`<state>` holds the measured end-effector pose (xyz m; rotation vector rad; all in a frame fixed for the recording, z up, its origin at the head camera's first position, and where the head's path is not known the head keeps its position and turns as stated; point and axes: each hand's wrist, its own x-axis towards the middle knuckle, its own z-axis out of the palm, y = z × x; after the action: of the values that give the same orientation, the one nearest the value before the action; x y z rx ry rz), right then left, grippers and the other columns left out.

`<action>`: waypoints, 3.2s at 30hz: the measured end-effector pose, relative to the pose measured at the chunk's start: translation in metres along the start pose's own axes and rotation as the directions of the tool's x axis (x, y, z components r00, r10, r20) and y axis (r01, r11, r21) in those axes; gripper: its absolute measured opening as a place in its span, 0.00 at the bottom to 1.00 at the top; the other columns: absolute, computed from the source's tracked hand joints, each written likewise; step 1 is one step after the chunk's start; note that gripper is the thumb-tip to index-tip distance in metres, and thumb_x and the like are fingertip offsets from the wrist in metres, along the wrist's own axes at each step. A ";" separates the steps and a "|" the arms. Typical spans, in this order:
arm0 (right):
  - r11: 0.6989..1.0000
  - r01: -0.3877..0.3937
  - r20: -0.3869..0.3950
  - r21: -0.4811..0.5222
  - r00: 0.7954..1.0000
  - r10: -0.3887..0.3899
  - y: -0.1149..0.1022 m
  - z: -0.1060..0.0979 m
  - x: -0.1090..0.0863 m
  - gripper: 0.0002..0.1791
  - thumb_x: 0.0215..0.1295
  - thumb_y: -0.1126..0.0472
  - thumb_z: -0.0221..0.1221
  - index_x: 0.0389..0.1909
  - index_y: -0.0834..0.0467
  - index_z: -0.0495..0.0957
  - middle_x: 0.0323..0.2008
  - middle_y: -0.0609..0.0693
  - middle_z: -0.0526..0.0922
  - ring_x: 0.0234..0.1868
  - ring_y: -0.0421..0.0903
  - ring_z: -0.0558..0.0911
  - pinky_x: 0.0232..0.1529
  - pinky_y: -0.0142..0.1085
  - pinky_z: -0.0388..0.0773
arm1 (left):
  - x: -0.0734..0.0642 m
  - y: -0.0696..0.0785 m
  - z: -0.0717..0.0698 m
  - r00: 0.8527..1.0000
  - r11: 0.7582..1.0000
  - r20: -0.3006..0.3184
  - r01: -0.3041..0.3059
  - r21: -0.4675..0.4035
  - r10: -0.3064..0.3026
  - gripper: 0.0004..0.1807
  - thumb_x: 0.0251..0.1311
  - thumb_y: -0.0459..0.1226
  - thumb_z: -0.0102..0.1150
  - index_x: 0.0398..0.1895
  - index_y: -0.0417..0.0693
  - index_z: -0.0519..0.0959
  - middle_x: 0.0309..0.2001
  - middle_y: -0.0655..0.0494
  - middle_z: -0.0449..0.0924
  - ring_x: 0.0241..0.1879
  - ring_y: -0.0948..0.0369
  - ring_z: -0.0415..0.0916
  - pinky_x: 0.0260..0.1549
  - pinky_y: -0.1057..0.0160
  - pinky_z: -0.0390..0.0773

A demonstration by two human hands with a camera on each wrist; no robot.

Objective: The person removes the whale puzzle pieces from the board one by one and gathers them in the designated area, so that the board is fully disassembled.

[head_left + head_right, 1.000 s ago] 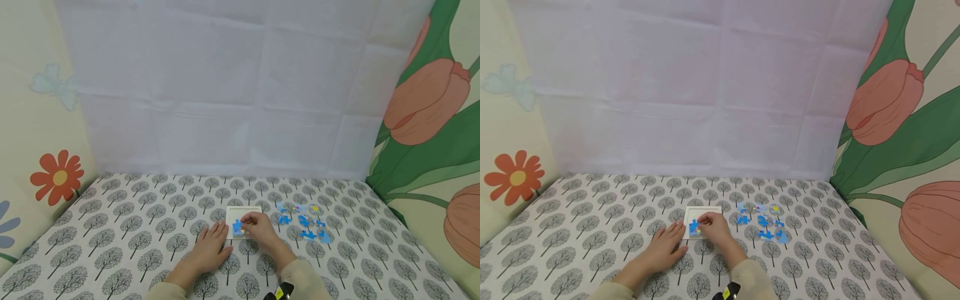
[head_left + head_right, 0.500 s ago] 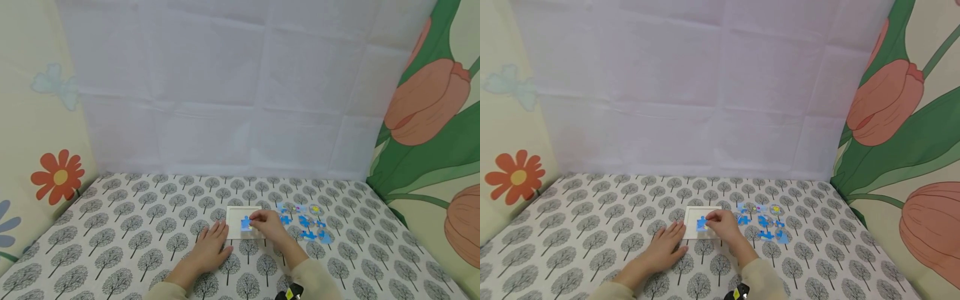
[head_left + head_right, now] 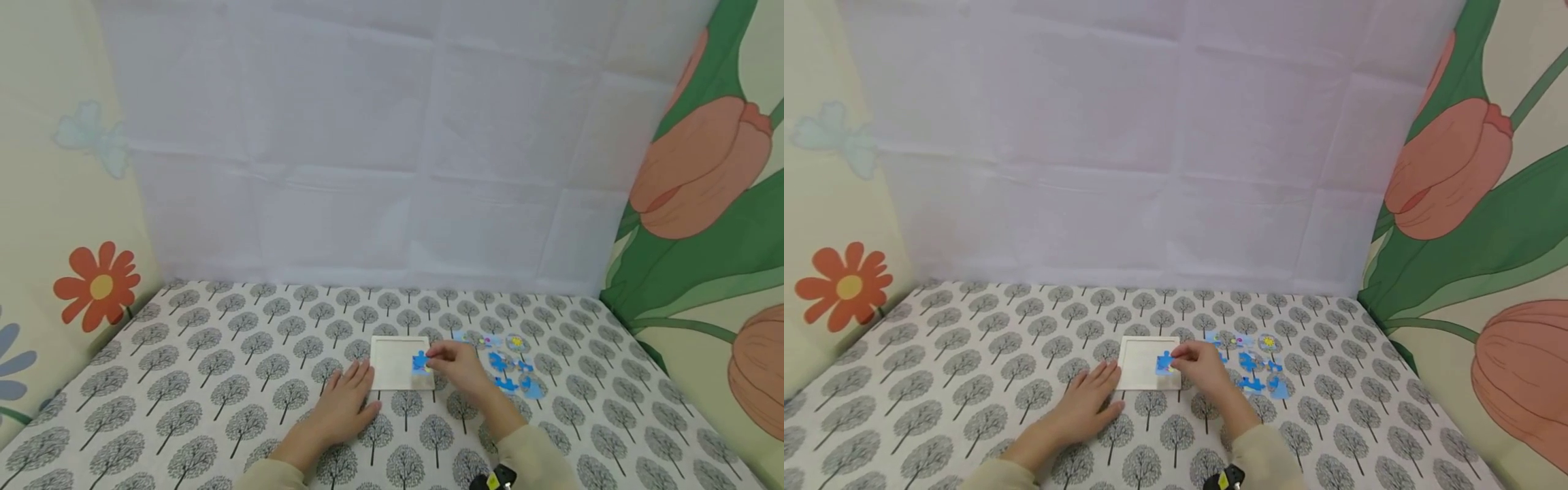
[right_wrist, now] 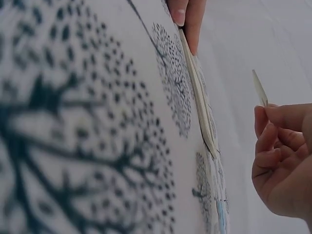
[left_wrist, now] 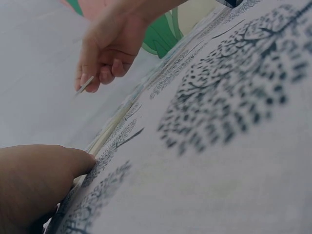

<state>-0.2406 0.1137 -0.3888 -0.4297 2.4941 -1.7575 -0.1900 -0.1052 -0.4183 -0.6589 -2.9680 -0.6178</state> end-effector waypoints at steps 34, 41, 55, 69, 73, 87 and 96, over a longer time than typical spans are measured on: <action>0.997 -0.057 0.063 -0.048 0.996 0.060 0.024 -0.066 -0.015 0.08 0.54 0.68 0.56 0.33 0.69 0.73 0.26 0.51 0.75 0.30 0.47 0.74 0.32 0.39 0.72 | 0.000 0.001 0.000 1.000 1.000 -0.015 -0.023 0.000 0.023 0.32 0.58 0.45 0.46 0.59 0.31 0.58 0.61 0.39 0.52 0.61 0.45 0.45 0.56 0.43 0.43; 0.992 -0.120 0.087 -0.036 0.989 0.123 0.027 -0.072 -0.015 0.09 0.54 0.67 0.57 0.34 0.68 0.74 0.25 0.50 0.74 0.30 0.45 0.73 0.33 0.38 0.72 | 0.000 0.000 0.000 1.000 1.000 -0.013 -0.018 0.003 0.018 0.33 0.58 0.46 0.46 0.60 0.31 0.57 0.62 0.39 0.51 0.61 0.46 0.45 0.56 0.43 0.42; 0.991 -0.124 0.110 -0.053 0.985 0.129 0.043 -0.076 -0.015 0.08 0.53 0.69 0.57 0.33 0.70 0.74 0.23 0.49 0.75 0.27 0.45 0.73 0.28 0.37 0.72 | -0.001 0.000 0.001 1.000 1.000 -0.014 -0.010 -0.002 0.010 0.33 0.58 0.46 0.46 0.60 0.32 0.57 0.62 0.40 0.51 0.61 0.46 0.45 0.56 0.43 0.42; 0.986 -0.109 0.125 -0.127 0.984 0.125 0.046 -0.072 -0.016 0.04 0.55 0.69 0.55 0.32 0.66 0.73 0.24 0.50 0.74 0.27 0.45 0.72 0.27 0.37 0.70 | -0.001 0.002 -0.001 1.000 1.000 0.005 -0.007 -0.018 0.007 0.33 0.58 0.46 0.46 0.60 0.31 0.57 0.62 0.39 0.51 0.61 0.46 0.44 0.56 0.43 0.41; 0.984 -0.101 0.109 -0.148 0.987 0.118 0.047 -0.070 -0.016 0.04 0.55 0.69 0.55 0.32 0.66 0.74 0.24 0.50 0.73 0.27 0.45 0.72 0.28 0.37 0.71 | -0.001 0.001 -0.001 1.000 1.000 0.004 -0.007 -0.014 0.007 0.33 0.58 0.46 0.46 0.60 0.31 0.57 0.62 0.39 0.51 0.61 0.46 0.44 0.56 0.43 0.41; 0.981 -0.104 0.059 -0.161 0.992 0.115 0.049 -0.066 -0.014 0.05 0.54 0.70 0.56 0.31 0.68 0.73 0.23 0.51 0.73 0.26 0.45 0.72 0.25 0.36 0.70 | -0.001 -0.001 0.001 0.999 0.999 -0.040 -0.031 -0.035 0.030 0.34 0.58 0.48 0.45 0.59 0.30 0.57 0.61 0.37 0.52 0.61 0.44 0.45 0.56 0.42 0.40; 0.980 -0.094 0.030 -0.175 0.994 0.101 0.049 -0.064 -0.014 0.03 0.53 0.71 0.55 0.30 0.67 0.74 0.22 0.49 0.73 0.24 0.44 0.71 0.24 0.35 0.70 | 0.001 -0.001 0.001 1.000 1.000 -0.007 0.002 -0.005 -0.002 0.33 0.58 0.47 0.47 0.60 0.31 0.57 0.62 0.40 0.51 0.61 0.46 0.44 0.56 0.43 0.40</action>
<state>-0.2496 0.1915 -0.4141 -0.3413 2.6033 -1.4895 -0.1914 -0.1052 -0.4196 -0.6530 -2.9619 -0.6262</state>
